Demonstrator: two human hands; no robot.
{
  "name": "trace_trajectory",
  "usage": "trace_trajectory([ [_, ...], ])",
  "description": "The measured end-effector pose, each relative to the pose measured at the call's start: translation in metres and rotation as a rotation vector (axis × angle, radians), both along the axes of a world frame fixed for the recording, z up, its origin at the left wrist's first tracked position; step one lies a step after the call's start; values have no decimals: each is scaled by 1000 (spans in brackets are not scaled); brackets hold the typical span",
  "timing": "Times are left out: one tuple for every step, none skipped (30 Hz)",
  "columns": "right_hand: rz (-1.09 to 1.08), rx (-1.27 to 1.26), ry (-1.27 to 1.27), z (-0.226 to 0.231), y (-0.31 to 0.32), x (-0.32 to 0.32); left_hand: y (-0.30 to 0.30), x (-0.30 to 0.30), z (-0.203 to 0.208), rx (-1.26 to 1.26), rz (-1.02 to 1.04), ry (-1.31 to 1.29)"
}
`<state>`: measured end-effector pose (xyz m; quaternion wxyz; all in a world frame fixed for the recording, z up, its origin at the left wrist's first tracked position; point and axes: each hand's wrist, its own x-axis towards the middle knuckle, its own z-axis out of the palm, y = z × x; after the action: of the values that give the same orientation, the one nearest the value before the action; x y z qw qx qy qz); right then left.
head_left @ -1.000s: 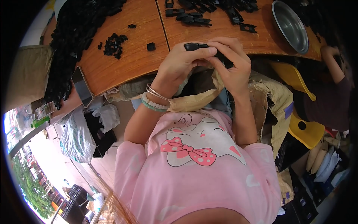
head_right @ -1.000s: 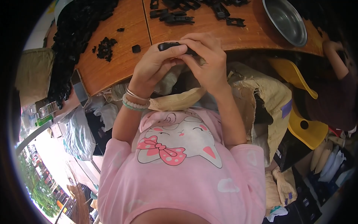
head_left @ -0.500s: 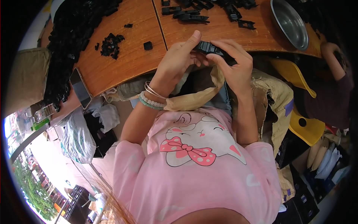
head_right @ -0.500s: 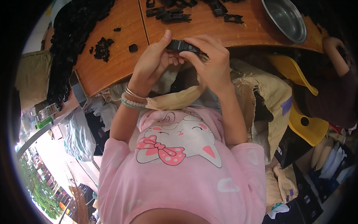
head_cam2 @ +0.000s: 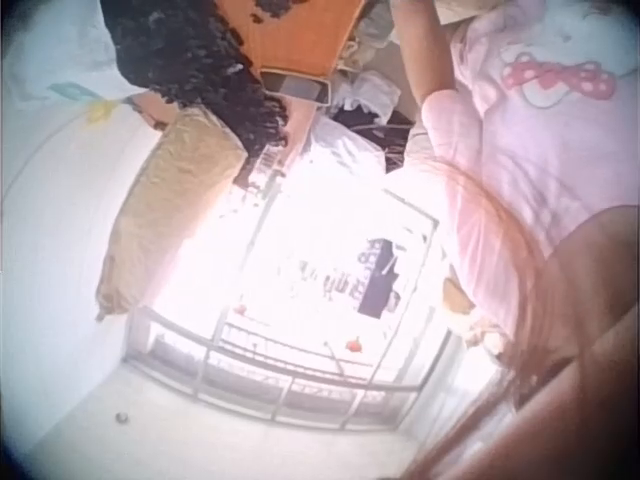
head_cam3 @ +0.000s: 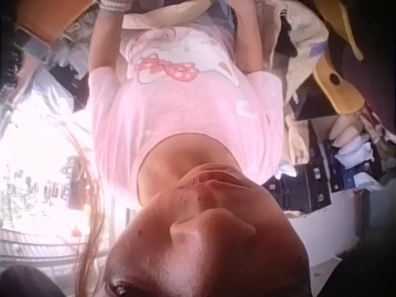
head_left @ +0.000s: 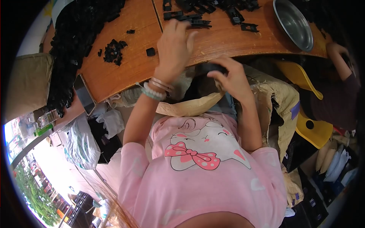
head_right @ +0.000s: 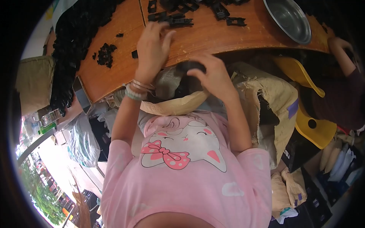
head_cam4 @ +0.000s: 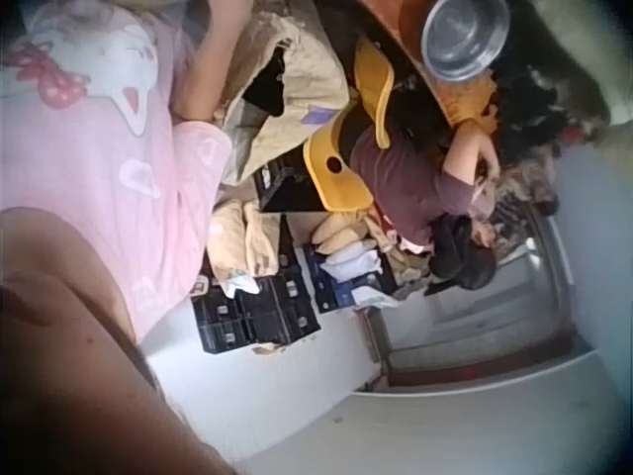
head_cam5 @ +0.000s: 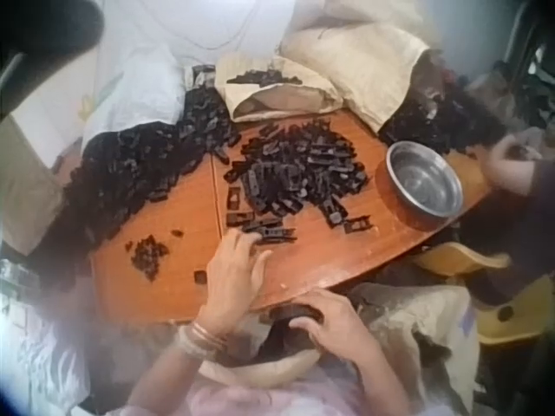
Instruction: The person retrieves plastic components from bags and from a table, then assembles them together by hand.
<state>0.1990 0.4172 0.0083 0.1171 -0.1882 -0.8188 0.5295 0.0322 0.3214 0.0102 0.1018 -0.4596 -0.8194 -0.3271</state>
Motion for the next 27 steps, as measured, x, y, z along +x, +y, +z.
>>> trace_trajectory([
  [72, 60, 19, 0, -2, 0, 7, -6, 3, 63, 17, 59],
  [71, 62, 20, -1, 1, 0, 12, -14, -2, 66, 15, 60],
  [0, 50, 49, -3, 10, -1, 15, -22, -7, -3, -18, 70],
  [-76, 37, 78, -5, 20, -3, 18, -28, -10, -71, -57, 82],
  [-261, 92, 193, -6, 33, -8, 17, -31, -13, -67, -60, 86],
  [-440, 357, 209, -10, 52, -10, 19, -33, -14, -31, -90, 124],
  [-528, 521, 247, -16, 70, -14, 21, -34, -15, 3, -117, 164],
  [-532, 522, 249, -19, 84, -18, 21, -34, -16, 4, -121, 167],
  [-549, 842, 184, -20, 94, -23, 19, -31, -14, 53, -108, 21],
  [-557, 1162, 111, -21, 100, -24, 16, -28, -12, 101, -95, -125],
  [-559, 1160, 112, -21, 103, -23, 12, -24, -10, 99, -95, -123],
  [-538, 1114, 26, -21, 104, -23, 9, -18, -3, 126, -54, -368],
  [-517, 1067, -61, -20, 105, -23, 5, -14, 1, 152, -11, -613],
  [-515, 1064, -61, -19, 105, -22, 2, -14, 3, 150, -9, -612],
  [-496, 872, -99, -16, 101, -19, -6, -15, 4, 203, -22, -919],
  [-476, 680, -137, -12, 97, -16, -12, -16, 5, 258, -37, -1226],
  [-471, 677, -139, -9, 89, -16, -17, -17, 5, 257, -31, -1228],
  [-474, 355, -26, -1, 76, -19, -22, -18, 6, 299, -100, -1406],
  [-472, 31, 81, 6, 64, -22, -25, -17, 7, 339, -174, -1586],
  [-469, 30, 78, 11, 52, -23, -26, -14, 9, 341, -170, -1588],
  [-348, -198, 270, 15, 42, -23, -23, -8, 12, 371, -192, -1621],
  [-220, -425, 460, 18, 34, -26, -22, -3, 15, 402, -212, -1652],
  [-135, -443, 547, 16, 30, -31, -21, 0, 19, 404, -212, -1654],
  [-130, -445, 546, 12, 29, -32, -21, 3, 23, 392, -217, -1664],
  [-94, -332, 509, 8, 28, -32, -22, 5, 25, 380, -223, -1673],
  [-58, -218, 473, 6, 27, -33, -23, 8, 28, 384, -219, -1672],
  [-63, -202, 486, 6, 25, -32, -24, 10, 29, 369, -178, -1654],
])
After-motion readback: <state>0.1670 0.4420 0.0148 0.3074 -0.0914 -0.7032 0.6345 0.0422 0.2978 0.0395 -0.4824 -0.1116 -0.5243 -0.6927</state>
